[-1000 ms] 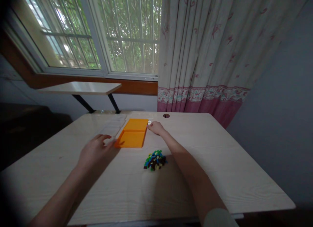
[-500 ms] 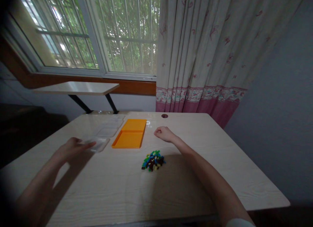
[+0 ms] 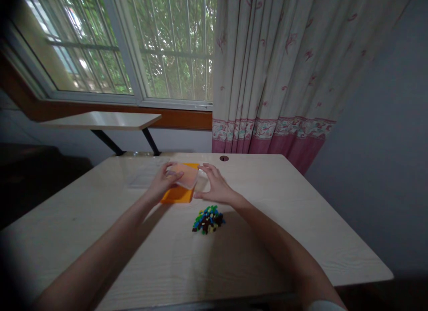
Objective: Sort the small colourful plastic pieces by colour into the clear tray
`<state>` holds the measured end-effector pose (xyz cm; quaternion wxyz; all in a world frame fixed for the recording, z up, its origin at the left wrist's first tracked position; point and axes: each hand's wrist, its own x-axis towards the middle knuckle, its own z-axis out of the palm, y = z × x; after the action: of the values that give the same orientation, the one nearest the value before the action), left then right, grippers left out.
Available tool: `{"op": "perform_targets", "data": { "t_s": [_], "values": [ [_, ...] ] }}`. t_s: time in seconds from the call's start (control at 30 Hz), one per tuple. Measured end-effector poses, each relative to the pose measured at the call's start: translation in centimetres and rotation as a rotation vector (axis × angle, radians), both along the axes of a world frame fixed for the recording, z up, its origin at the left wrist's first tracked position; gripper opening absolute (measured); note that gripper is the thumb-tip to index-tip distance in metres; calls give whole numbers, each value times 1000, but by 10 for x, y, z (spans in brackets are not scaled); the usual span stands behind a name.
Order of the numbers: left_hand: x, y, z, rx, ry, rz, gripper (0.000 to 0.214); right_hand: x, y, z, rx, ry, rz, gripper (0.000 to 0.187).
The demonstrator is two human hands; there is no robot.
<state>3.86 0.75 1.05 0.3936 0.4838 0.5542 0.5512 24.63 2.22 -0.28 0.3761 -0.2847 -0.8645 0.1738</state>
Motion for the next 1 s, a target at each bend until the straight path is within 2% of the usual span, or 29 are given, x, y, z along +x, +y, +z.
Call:
{"op": "perform_targets", "data": {
  "t_s": [0.07, 0.13, 0.2, 0.27, 0.37, 0.53, 0.6, 0.73, 1.0],
  "values": [
    [21, 0, -6, -3, -83, -59, 60, -2, -5, 3, 52, -13, 0, 77],
    [30, -3, -10, 15, -202, -161, 62, -2, -6, 4, 63, 22, -8, 62],
    [32, -8, -15, 58, -298, -253, 67, -1, -4, 4, 23, 75, -16, 52],
    [28, -11, -19, 113, -353, -290, 69, -1, -3, 4, -79, 105, -17, 49],
    [22, -12, -25, 155, -393, -259, 64, -4, -6, 7, -213, 90, 6, 48],
    [20, -9, -29, 194, -284, -106, 56, -10, -17, 13, -112, 43, -16, 37],
    [22, -10, -29, 204, -211, -81, 55, -12, -20, 13, -139, 44, -25, 34],
    [25, -16, -26, 236, -139, -111, 56, -15, -23, 11, -243, 59, -3, 34],
    [24, -17, -23, 239, -110, -155, 62, -14, -23, 7, -313, 123, 0, 30]
  ]
}}
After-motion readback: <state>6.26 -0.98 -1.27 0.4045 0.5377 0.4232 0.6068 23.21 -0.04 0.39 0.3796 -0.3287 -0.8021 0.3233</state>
